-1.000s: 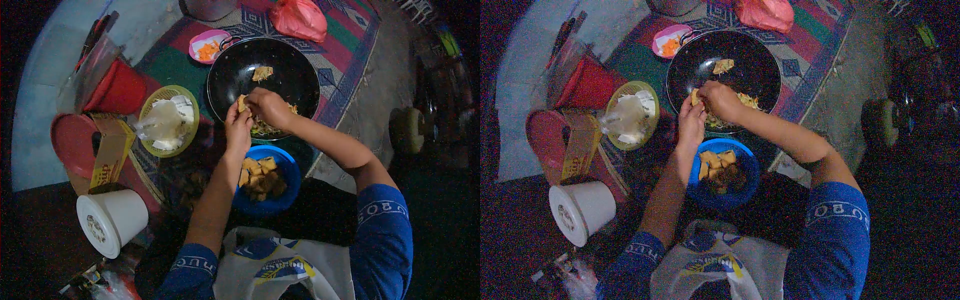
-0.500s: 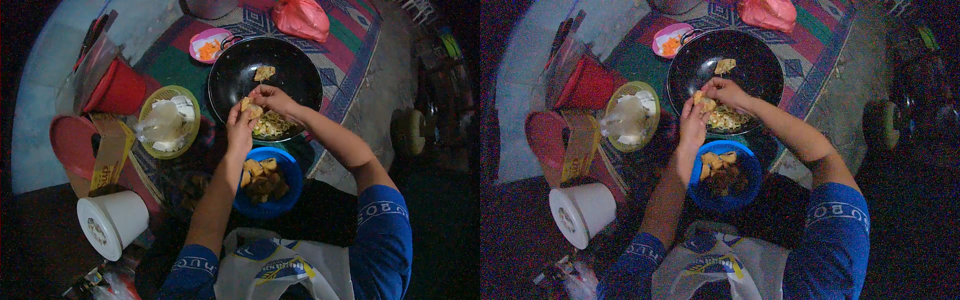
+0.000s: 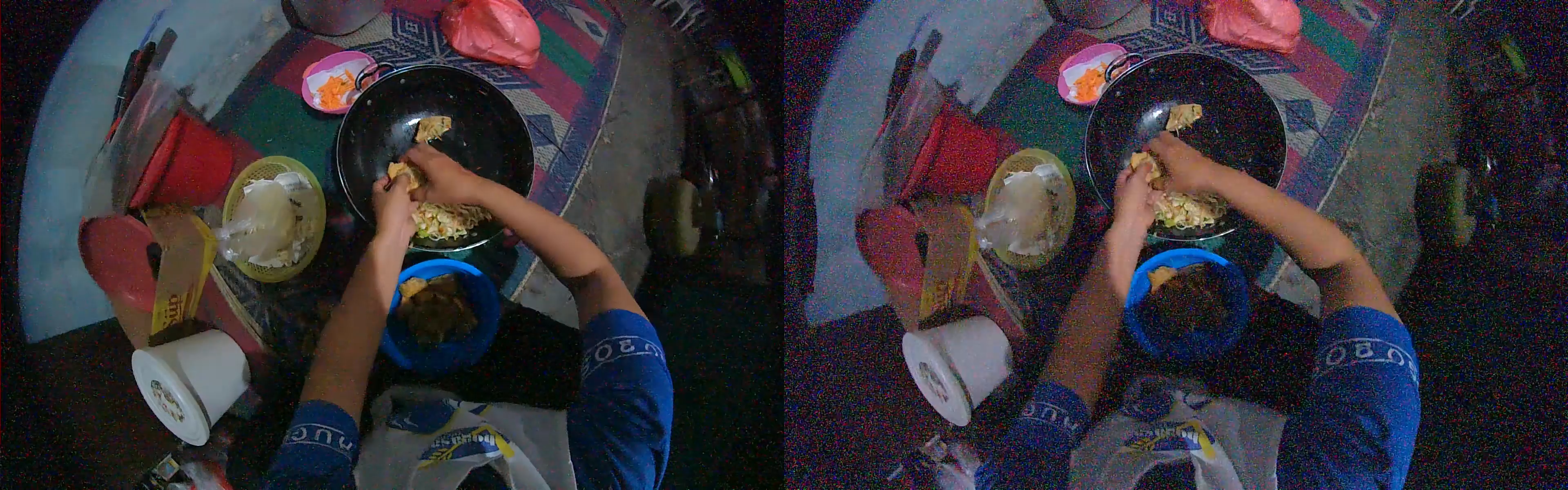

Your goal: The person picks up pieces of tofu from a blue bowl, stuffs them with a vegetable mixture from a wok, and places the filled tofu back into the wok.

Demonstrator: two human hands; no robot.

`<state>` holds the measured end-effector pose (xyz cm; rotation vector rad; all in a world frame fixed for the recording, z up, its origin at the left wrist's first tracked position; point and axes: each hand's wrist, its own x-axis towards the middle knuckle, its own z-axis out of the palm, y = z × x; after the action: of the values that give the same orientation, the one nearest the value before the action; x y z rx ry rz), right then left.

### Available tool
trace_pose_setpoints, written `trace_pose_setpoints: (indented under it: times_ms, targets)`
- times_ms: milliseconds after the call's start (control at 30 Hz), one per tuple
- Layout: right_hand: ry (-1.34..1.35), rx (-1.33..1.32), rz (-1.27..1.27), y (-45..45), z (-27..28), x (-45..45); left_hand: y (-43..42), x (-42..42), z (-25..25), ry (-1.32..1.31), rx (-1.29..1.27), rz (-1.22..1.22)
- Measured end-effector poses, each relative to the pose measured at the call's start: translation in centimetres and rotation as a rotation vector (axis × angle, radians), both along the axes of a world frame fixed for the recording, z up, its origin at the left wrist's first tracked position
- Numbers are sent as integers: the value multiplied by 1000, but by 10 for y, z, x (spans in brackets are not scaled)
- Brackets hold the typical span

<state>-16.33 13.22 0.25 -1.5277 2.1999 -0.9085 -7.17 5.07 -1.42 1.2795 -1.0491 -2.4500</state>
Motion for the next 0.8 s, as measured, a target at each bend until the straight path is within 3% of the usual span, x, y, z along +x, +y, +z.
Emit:
trace_pose_setpoints:
  times_ms: [133,233,333,433,467,533,600,633,667,700,733,767,800]
  targets:
    - [-115,83,11,-19,-3,-37,-21,-28,-3,-43,14,-95]
    - [-10,-15,-22,-39,-27,-77,-32,-31,3,-26,-63,-109]
    - [-23,138,3,-56,-39,-102,-38,-24,-2,-5,-115,-81]
    - [183,458,-31,-67,-47,-105,-40,-4,-3,-31,-154,-114]
    - [168,466,-22,-68,-49,-104,-39,3,-4,-20,-181,-117]
    - [384,505,-67,-67,-60,-111,-37,12,-6,-20,-190,-122]
    - [538,566,-72,-66,-71,-118,-33,22,-12,-4,-752,-301]
    - [587,504,-90,-62,-74,-114,-27,24,-13,36,-942,-248]
    - [640,437,-112,-59,-70,-110,-24,28,-10,13,-916,-259]
    - [619,459,-100,-58,-58,-107,-23,32,-5,65,-1101,-243]
    - [431,590,-73,-58,-43,-105,-19,36,2,128,-1285,-230]
    - [250,708,-51,-58,-33,-104,-10,43,15,90,-1284,-246]
    - [245,719,-56,-54,-29,-99,-3,53,18,94,-1273,-254]
